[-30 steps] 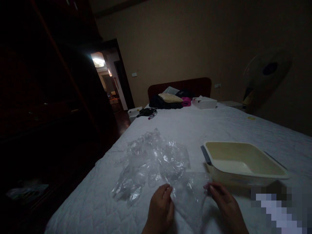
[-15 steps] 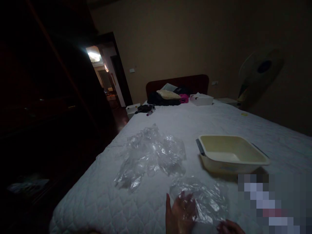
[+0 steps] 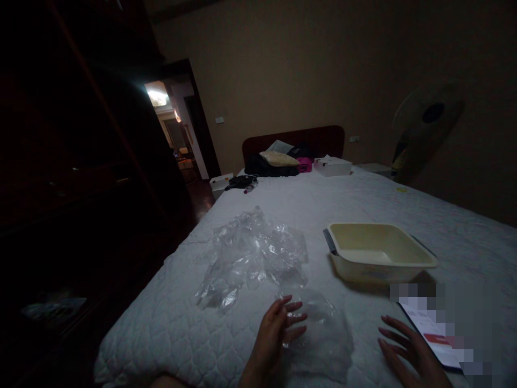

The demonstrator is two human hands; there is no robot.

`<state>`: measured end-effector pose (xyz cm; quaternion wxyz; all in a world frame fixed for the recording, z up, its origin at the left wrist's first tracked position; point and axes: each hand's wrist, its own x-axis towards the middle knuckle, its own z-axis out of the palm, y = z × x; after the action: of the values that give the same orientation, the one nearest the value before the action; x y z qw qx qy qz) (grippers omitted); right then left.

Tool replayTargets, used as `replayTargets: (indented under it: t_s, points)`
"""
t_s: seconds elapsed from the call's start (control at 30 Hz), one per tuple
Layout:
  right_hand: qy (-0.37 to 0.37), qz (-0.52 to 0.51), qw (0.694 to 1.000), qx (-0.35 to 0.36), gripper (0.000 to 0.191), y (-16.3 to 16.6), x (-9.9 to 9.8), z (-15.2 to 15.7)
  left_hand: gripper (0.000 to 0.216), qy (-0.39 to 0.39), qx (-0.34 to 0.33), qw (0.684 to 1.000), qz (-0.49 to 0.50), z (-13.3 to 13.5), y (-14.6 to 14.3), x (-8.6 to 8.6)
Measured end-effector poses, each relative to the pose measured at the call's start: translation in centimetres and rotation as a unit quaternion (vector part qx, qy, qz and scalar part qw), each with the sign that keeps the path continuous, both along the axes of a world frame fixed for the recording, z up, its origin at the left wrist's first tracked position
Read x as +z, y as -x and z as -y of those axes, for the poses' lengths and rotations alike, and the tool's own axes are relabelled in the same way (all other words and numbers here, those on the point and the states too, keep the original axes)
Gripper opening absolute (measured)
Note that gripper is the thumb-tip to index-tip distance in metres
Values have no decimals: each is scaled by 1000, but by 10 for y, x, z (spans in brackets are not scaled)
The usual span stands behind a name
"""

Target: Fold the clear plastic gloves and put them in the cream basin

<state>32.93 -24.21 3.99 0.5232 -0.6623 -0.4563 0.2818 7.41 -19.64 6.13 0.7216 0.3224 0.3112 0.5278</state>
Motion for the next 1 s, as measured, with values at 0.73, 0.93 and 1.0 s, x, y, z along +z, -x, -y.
replayTargets:
  t_s: [0.73,0.93,1.0]
  points:
    - [-39,240,886,395,9,74,89,-31,31,-174,-77,922,-338,23,25,38]
    - [-52,1,963,266,26,65,98,-48,43,-95,222,941,-237,5,40,11]
    - [-84,-83,980,162,32,63,97,-48,52,-63,222,955,-185,4,39,4]
